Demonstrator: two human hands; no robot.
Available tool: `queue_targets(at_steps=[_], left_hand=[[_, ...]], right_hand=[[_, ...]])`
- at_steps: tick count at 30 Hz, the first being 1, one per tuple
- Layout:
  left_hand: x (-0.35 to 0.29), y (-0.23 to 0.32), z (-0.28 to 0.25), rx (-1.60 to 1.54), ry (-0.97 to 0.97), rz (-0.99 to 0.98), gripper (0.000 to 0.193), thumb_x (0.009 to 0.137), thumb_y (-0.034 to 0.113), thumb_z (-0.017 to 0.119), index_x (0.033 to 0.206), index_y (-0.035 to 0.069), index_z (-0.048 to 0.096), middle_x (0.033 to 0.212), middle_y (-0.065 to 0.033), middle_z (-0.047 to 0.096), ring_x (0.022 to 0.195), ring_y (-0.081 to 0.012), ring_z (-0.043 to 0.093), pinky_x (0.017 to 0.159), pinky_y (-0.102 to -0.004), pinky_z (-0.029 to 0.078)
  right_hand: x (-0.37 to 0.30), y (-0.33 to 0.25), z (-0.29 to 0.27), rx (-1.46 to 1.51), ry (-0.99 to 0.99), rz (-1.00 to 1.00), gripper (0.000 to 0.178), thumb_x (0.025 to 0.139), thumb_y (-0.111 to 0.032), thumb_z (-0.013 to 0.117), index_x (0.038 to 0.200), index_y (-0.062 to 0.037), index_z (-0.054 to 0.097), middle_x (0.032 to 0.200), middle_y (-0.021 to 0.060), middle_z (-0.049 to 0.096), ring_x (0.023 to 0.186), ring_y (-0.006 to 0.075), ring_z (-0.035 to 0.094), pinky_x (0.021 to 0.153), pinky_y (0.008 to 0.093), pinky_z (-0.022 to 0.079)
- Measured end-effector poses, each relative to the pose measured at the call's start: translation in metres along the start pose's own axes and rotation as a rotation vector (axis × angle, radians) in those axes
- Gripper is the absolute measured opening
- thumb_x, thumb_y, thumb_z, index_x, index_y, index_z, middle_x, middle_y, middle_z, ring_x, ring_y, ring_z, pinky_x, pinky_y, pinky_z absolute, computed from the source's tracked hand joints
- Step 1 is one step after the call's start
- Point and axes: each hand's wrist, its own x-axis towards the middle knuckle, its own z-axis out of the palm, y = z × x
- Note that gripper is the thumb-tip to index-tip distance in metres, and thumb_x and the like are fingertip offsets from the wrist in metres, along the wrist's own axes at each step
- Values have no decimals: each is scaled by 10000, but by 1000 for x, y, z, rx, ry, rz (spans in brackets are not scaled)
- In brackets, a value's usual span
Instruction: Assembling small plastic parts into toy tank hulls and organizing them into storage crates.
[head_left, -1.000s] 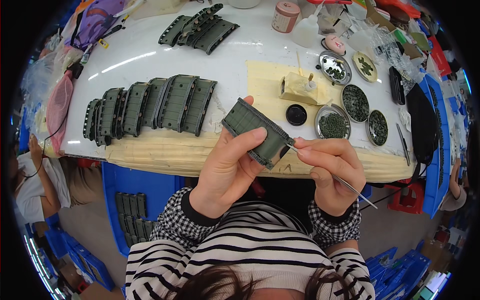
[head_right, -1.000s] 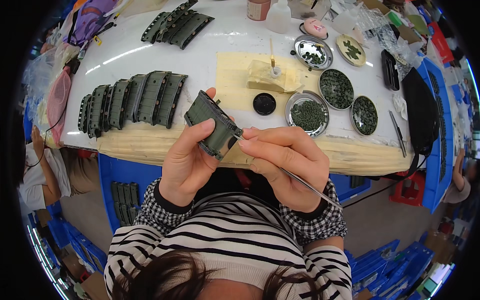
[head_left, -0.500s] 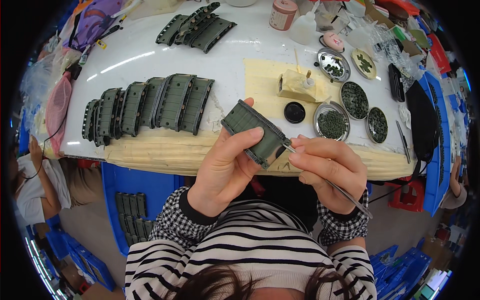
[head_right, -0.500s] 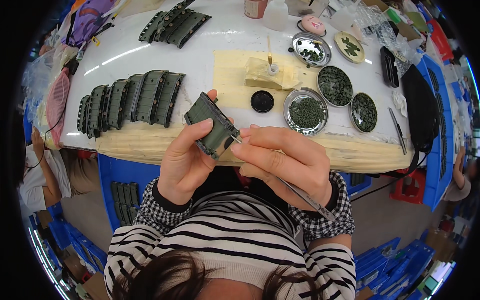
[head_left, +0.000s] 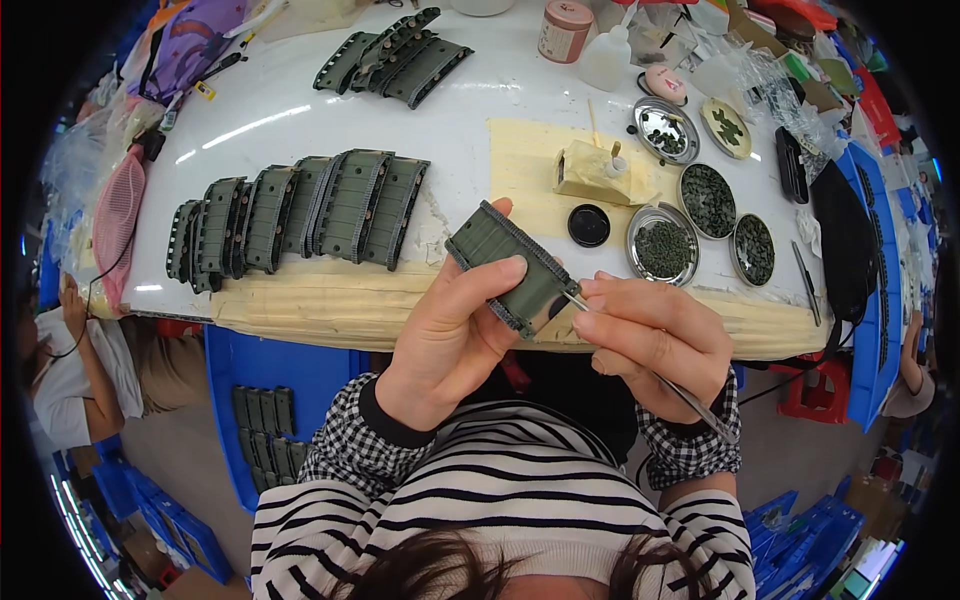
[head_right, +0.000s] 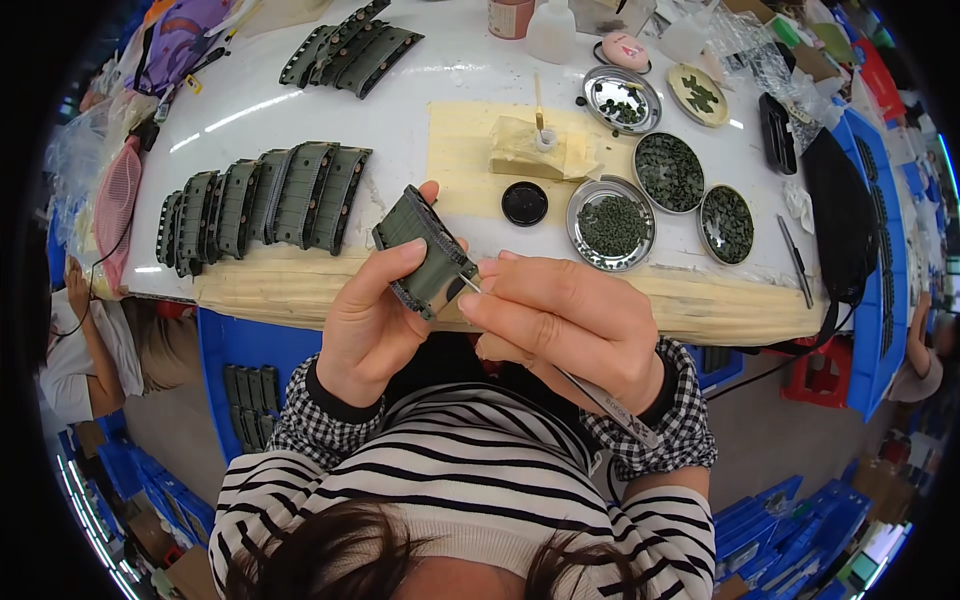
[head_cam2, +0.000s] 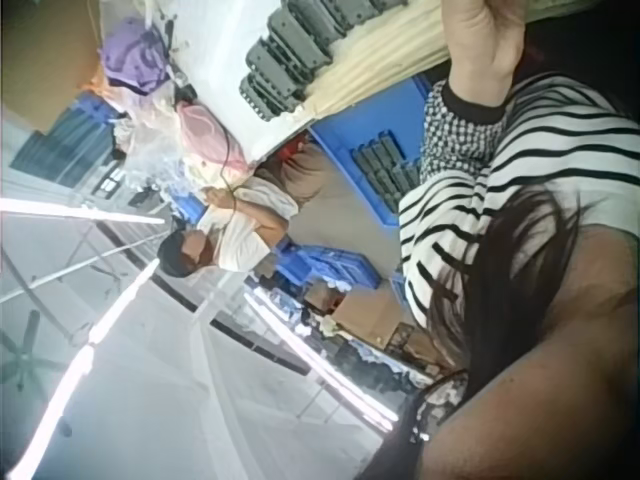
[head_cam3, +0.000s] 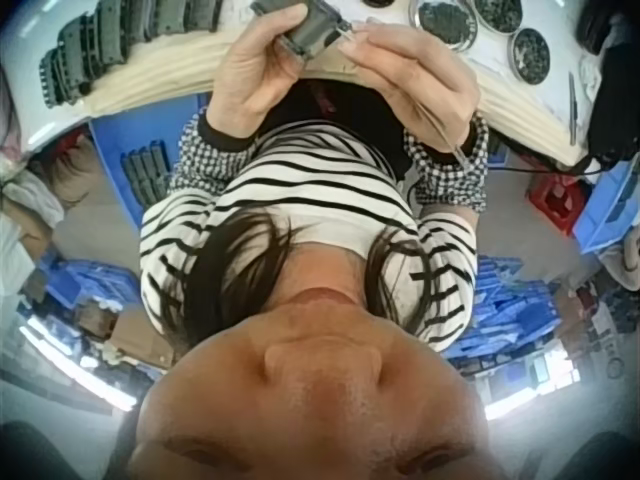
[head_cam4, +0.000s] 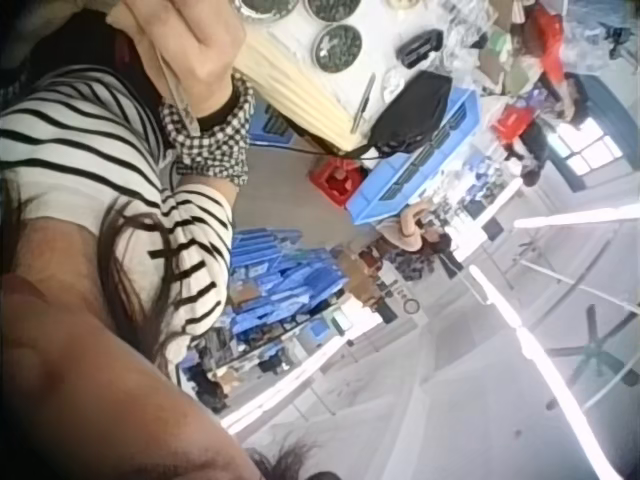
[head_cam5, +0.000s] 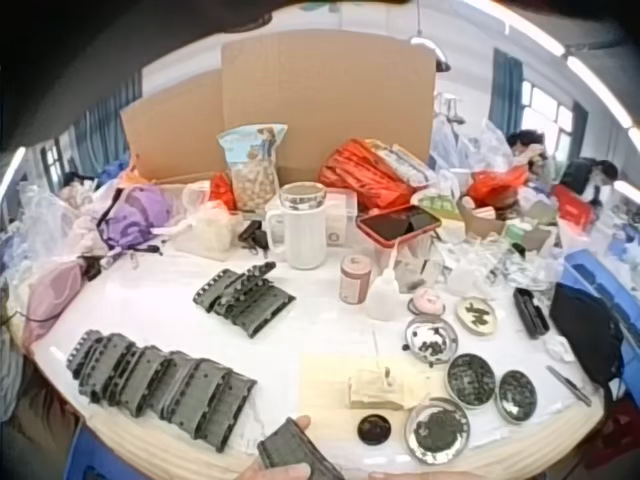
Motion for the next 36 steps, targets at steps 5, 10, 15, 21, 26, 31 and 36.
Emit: queue_targets(at_steps=[5, 10, 15, 21, 26, 31, 36], left_hand=[[0, 0, 0, -12, -29, -1, 528, 954, 80, 523, 1458, 130, 372, 1082, -125, 646, 986, -171, 666, 807, -257, 583], [1, 2, -7, -28, -87, -38, 588, 941, 48, 580, 1460, 161, 327, 1222, -69, 553, 1104, -194, 609, 939, -379, 537], [0, 3, -7, -19, -105, -37, 597, 944, 51, 577, 1468, 165, 315, 1223, -71, 554, 1109, -197, 608, 946, -386, 531], [0, 1, -5, 13, -76, -3, 597, 942, 61, 570, 1474, 149, 313, 1164, -99, 588, 1070, -192, 624, 908, -347, 543], [-1, -1, 1, 24, -57, 41, 598, 935, 77, 558, 1482, 110, 317, 1079, -148, 631, 995, -186, 655, 851, -292, 567], [2, 1, -5, -6, -99, 4, 624, 933, 51, 571, 1486, 159, 301, 1144, -141, 623, 1062, -202, 634, 898, -364, 553], [-1, 8, -7, 65, -114, 60, 643, 928, 37, 577, 1490, 168, 294, 1146, -156, 637, 1078, -200, 632, 881, -386, 563]], right_hand=[[-1, 1, 0, 19, 7, 0, 248, 790, -64, 718, 1027, 8, 718, 1005, 149, 668, 970, 305, 679, 905, 425, 573], [1, -1, -1, 10, -9, -3, 241, 799, -61, 713, 1029, 9, 717, 1004, 151, 668, 972, 307, 679, 906, 426, 572], [-2, 4, 2, -28, 22, -46, 362, 706, -79, 789, 1059, -31, 721, 1007, 110, 677, 943, 254, 682, 818, 354, 588], [-1, 4, 2, -18, 26, -52, 362, 703, -79, 789, 1055, -32, 721, 1006, 109, 675, 941, 253, 683, 818, 357, 591], [-3, 5, 3, -6, 31, -55, 359, 721, -116, 795, 1062, -33, 721, 1011, 112, 676, 940, 254, 683, 821, 357, 590], [-7, 1, -1, 100, 113, 30, 333, 750, -138, 786, 1055, -24, 718, 1026, 120, 685, 948, 256, 678, 843, 363, 573], [-18, 19, -19, 22, 297, 200, 263, 825, -134, 715, 1034, 26, 703, 990, 144, 703, 869, 257, 661, 778, 303, 509]])
